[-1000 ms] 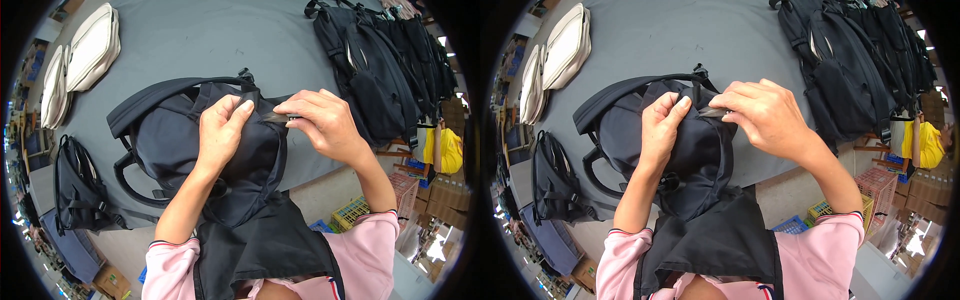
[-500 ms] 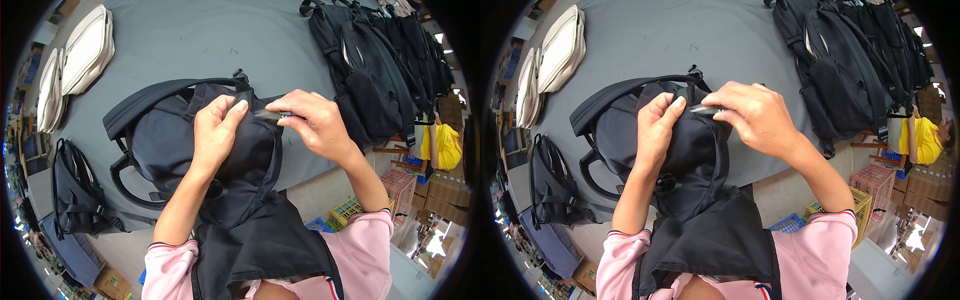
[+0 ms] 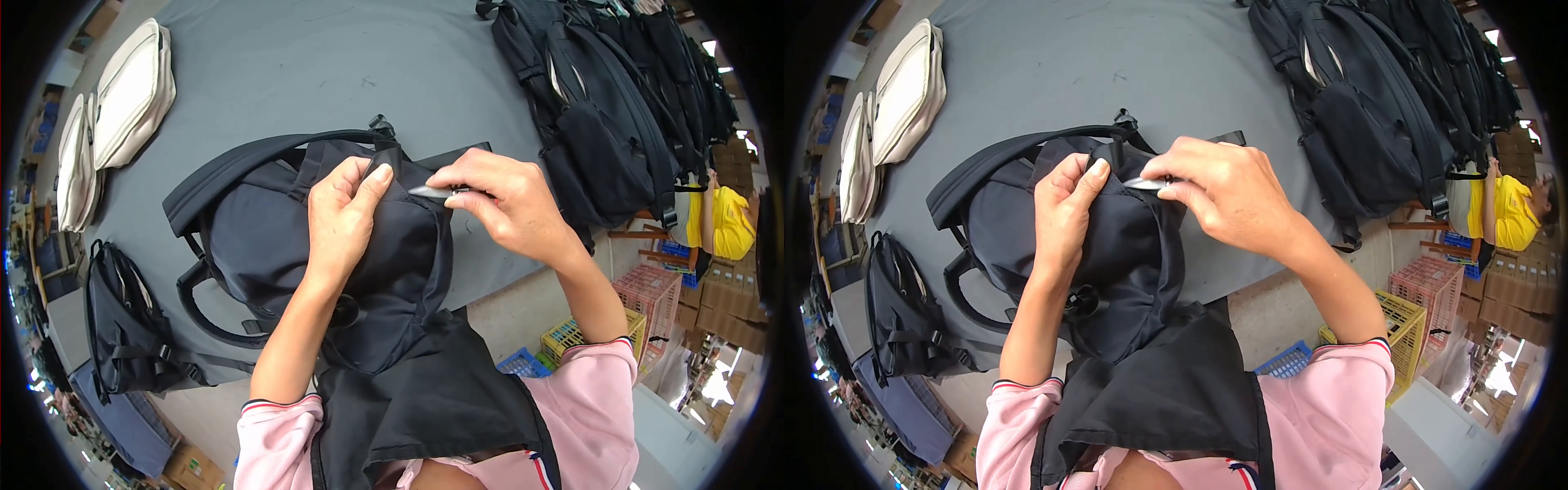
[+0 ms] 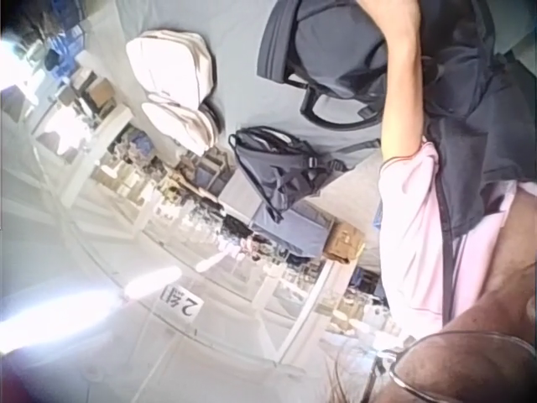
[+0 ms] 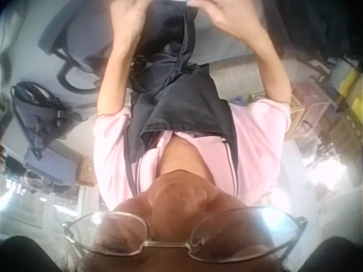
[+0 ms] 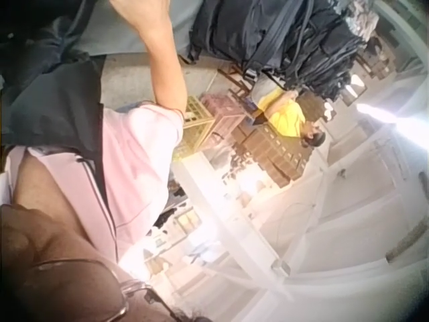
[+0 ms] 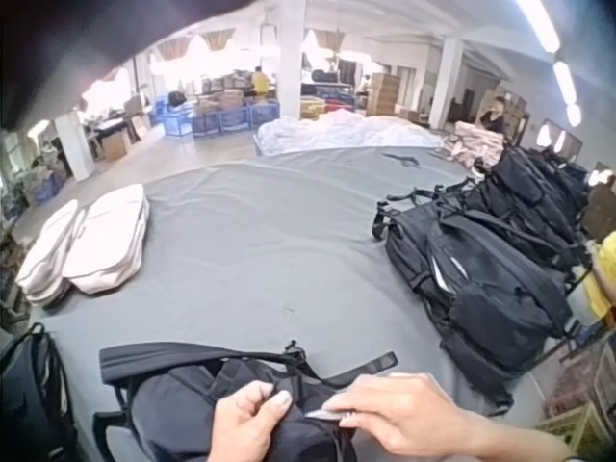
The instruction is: The recorder uses small clippers to trim loose threads from various parts of a black backpack, including the straps and handle, while working at a large factory table.
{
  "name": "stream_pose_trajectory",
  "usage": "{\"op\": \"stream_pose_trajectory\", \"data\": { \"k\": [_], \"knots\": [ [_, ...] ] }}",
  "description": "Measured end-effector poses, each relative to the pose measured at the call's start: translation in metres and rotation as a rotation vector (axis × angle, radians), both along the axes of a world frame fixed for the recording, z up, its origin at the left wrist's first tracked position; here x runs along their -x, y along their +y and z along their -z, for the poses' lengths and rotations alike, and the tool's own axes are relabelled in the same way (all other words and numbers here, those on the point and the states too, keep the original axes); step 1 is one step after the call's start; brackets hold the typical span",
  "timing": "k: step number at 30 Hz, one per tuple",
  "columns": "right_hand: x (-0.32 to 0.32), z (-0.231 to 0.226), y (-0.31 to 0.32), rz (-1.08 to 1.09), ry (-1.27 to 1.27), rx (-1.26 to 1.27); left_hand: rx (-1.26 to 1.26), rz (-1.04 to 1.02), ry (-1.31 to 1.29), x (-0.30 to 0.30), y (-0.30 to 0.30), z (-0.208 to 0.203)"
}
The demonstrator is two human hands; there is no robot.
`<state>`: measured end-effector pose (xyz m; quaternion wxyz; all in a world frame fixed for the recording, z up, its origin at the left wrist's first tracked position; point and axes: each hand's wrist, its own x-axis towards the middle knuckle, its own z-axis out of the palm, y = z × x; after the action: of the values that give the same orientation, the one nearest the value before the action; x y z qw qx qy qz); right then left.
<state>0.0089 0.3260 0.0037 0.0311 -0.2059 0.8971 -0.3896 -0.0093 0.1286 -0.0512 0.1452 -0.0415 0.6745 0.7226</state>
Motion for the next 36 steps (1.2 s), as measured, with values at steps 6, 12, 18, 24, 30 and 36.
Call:
{"op": "stream_pose_trajectory", "data": {
  "k": [6, 12, 18, 24, 30, 36],
  "knots": [
    [-0.012, 0.033, -0.005, 0.123, -0.327, 0.497, 0.164, -0.098, 0.554, -0.009, 0.0, 0.0],
    [-0.023, 0.049, -0.022, 0.3, -0.438, 0.567, -0.259, -0.132, 0.339, -0.014, 0.003, 0.008],
    [-0.044, 0.085, -0.048, 0.55, -0.118, 0.572, -0.33, -0.055, 0.325, -0.014, 0.01, 0.025],
    [-0.063, 0.118, -0.099, 0.669, -0.353, 0.776, -0.261, 0.007, 0.087, 0.023, -0.009, 0.067],
    [-0.104, 0.113, -0.099, 0.494, -0.814, 1.152, -0.498, -0.025, 0.046, -0.012, -0.041, 0.08],
    [-0.105, 0.09, -0.103, 0.366, -0.748, 1.09, -0.66, -0.001, 0.03, -0.024, -0.051, 0.071]
  ]
}}
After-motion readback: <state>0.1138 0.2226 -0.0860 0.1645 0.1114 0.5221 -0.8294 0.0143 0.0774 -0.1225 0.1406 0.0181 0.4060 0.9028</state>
